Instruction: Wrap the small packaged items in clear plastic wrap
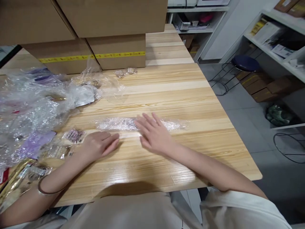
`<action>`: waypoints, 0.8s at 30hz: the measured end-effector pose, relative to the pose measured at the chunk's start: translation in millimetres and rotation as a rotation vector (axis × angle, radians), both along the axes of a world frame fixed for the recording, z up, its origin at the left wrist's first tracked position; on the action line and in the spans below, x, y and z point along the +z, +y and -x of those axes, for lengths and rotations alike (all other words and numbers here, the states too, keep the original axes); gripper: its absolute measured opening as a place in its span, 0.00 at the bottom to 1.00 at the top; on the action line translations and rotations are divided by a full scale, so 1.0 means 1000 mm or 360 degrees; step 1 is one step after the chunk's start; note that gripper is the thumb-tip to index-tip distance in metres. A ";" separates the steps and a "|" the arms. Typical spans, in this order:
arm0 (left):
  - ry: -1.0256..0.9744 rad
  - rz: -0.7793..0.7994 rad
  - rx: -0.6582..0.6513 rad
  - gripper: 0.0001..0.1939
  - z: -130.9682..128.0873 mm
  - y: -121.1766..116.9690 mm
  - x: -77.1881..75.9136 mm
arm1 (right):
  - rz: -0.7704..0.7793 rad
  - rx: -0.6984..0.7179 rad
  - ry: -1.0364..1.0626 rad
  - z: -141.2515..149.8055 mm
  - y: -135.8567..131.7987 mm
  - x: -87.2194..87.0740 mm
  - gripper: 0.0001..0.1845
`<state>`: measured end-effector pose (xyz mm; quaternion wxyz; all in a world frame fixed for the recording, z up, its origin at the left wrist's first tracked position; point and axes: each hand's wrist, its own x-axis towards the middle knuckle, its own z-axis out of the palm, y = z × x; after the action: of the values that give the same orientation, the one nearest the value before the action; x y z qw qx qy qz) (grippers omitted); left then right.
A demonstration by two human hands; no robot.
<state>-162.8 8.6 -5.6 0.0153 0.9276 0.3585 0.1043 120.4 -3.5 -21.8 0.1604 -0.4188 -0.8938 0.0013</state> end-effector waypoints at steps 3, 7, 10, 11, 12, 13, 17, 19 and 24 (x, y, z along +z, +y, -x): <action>0.0224 -0.0014 0.0217 0.22 -0.008 -0.007 -0.007 | 0.0139 0.0189 0.0020 0.024 0.003 -0.008 0.33; 0.0317 -0.0007 0.0545 0.23 -0.013 -0.006 -0.012 | 0.0243 0.0210 0.0068 0.039 0.010 -0.020 0.34; 0.0123 -0.0055 0.0465 0.21 -0.019 -0.003 -0.013 | 0.0204 0.0221 0.0101 0.041 0.011 -0.023 0.33; 0.0033 -0.0058 0.0374 0.22 -0.023 -0.002 -0.014 | 0.0194 0.0217 0.0093 0.041 0.011 -0.023 0.32; -0.0053 -0.0041 0.0270 0.24 -0.027 -0.002 -0.014 | 0.0196 0.0211 0.0070 0.041 0.009 -0.022 0.30; -0.0124 -0.0003 0.0169 0.27 -0.032 -0.002 -0.016 | 0.0201 0.0207 0.0036 0.040 0.007 -0.021 0.27; -0.0226 0.0200 -0.0054 0.38 -0.055 -0.008 -0.023 | 0.0006 0.0213 -0.0046 0.029 -0.016 -0.006 0.20; -0.0223 0.0249 -0.0068 0.41 -0.065 -0.012 -0.026 | -0.0143 0.0159 -0.0057 0.016 -0.034 0.004 0.17; -0.0149 0.0254 0.0047 0.40 -0.085 -0.015 -0.034 | 0.0019 -0.0498 -0.0182 -0.028 -0.071 0.016 0.16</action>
<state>-77.6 -6.7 -39.5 0.1045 0.9121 0.3782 0.1189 148.4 -74.7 -5.6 0.1049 -0.5533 -0.8253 -0.0423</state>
